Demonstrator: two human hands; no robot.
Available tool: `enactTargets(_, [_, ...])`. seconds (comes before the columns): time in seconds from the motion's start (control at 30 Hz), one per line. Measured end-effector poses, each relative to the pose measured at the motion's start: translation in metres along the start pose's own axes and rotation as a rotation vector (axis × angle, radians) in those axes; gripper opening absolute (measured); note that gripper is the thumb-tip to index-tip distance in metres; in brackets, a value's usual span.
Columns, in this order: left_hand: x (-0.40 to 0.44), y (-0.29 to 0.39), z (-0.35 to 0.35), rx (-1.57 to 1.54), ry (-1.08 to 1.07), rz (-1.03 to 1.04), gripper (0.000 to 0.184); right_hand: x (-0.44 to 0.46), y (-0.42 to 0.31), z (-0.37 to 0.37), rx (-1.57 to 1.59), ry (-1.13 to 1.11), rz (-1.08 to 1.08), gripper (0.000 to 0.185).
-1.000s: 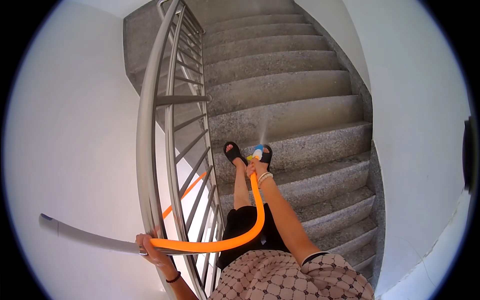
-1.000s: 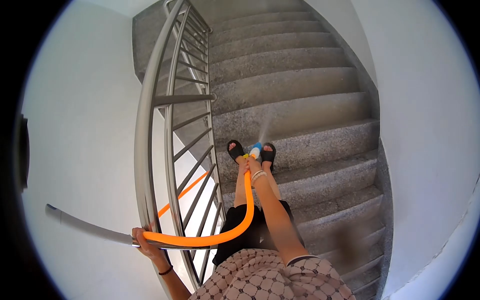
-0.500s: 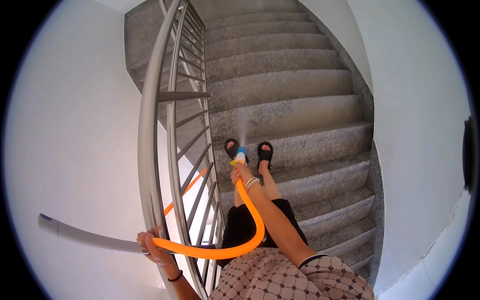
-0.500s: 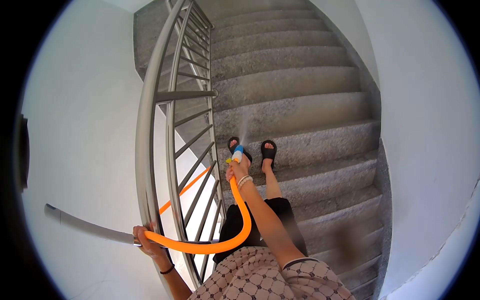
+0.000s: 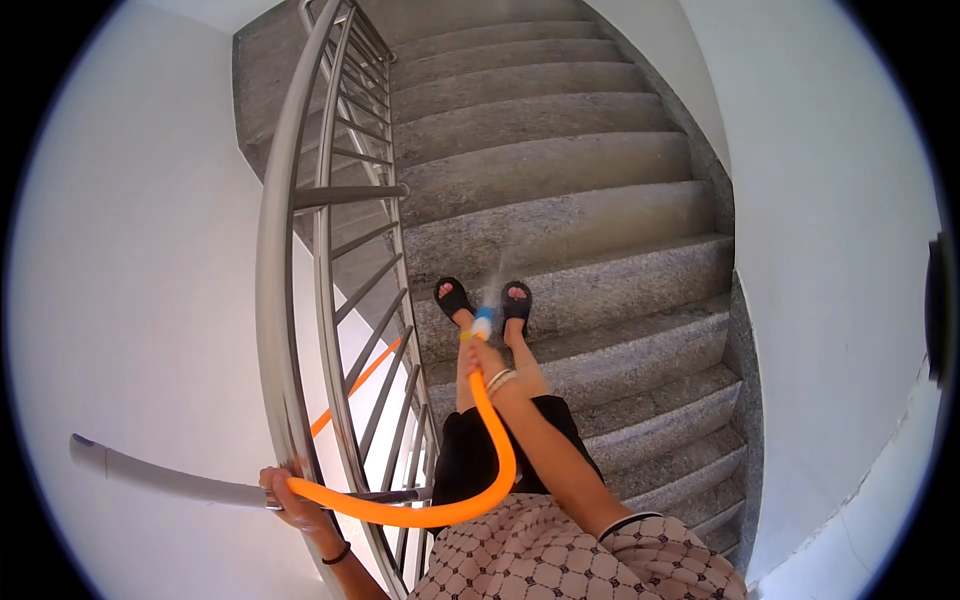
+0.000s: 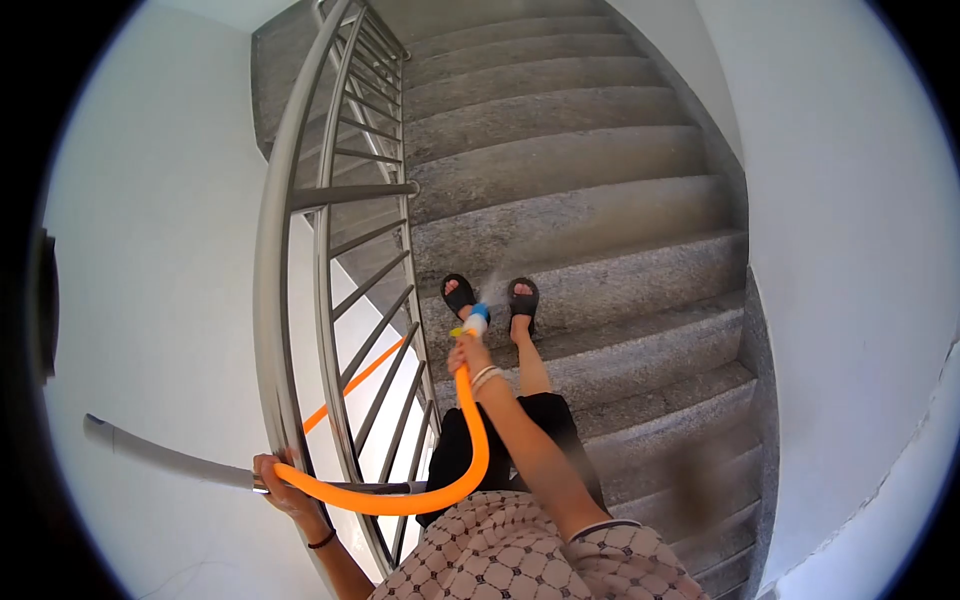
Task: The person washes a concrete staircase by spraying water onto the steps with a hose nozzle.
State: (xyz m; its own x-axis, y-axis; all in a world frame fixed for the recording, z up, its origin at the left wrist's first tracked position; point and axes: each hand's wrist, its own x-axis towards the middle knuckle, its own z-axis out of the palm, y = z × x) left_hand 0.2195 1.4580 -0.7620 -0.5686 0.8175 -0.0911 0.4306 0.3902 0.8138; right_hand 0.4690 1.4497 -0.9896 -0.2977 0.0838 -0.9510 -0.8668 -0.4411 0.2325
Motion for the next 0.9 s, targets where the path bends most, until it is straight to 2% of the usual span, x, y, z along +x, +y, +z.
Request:
enactTargets(0.03, [0.000,-0.005,-0.002,0.109,0.004,0.050,0.021,0.013,0.013,0.000,0.005,-0.001,0.000,0.021])
enactTargets(0.1, [0.000,-0.013,-0.007,0.272,-0.006,0.165,0.022,0.052,0.037,-0.011,0.240,-0.197,0.305,0.020])
enactTargets(0.13, [0.000,-0.015,-0.008,0.326,-0.027,0.231,0.023,0.055,0.040,-0.011,0.251,-0.197,0.304,0.020])
enactTargets(0.17, [0.000,-0.011,-0.006,0.327,-0.036,0.234,0.023,0.059,0.042,-0.011,0.254,-0.140,0.271,0.020])
enactTargets(0.2, [-0.001,-0.005,-0.004,0.184,-0.037,0.133,0.023,0.062,0.041,-0.013,0.256,-0.083,0.237,0.020])
enactTargets(0.23, [-0.001,0.000,-0.001,0.041,-0.037,0.031,0.023,0.062,0.034,-0.019,0.268,-0.095,0.229,0.019])
enactTargets(0.27, [-0.001,-0.002,-0.002,0.039,-0.044,0.033,0.023,0.063,0.026,-0.026,0.273,-0.095,0.224,0.019])
enactTargets(0.33, [0.000,-0.007,-0.005,-0.083,-0.001,-0.070,0.024,0.059,0.005,-0.038,0.259,-0.002,0.109,0.019])
enactTargets(0.37, [0.000,-0.006,-0.005,-0.087,-0.004,-0.070,0.024,0.031,-0.009,-0.027,0.203,0.150,-0.019,0.018])
enactTargets(0.53, [-0.002,-0.001,-0.001,-0.092,0.001,-0.077,0.025,0.045,-0.043,-0.066,0.241,0.058,-0.123,0.017])
enactTargets(0.6, [-0.001,-0.003,-0.003,-0.095,-0.009,-0.079,0.025,0.032,-0.055,-0.062,0.309,0.047,-0.147,0.016])
enactTargets(0.67, [-0.002,-0.002,-0.003,-0.096,-0.017,-0.079,0.025,0.028,-0.063,-0.061,0.243,0.100,-0.201,0.013])
enactTargets(0.9, [-0.002,0.000,-0.003,-0.003,-0.002,-0.078,0.026,0.007,-0.053,-0.044,0.250,0.128,-0.292,0.015])
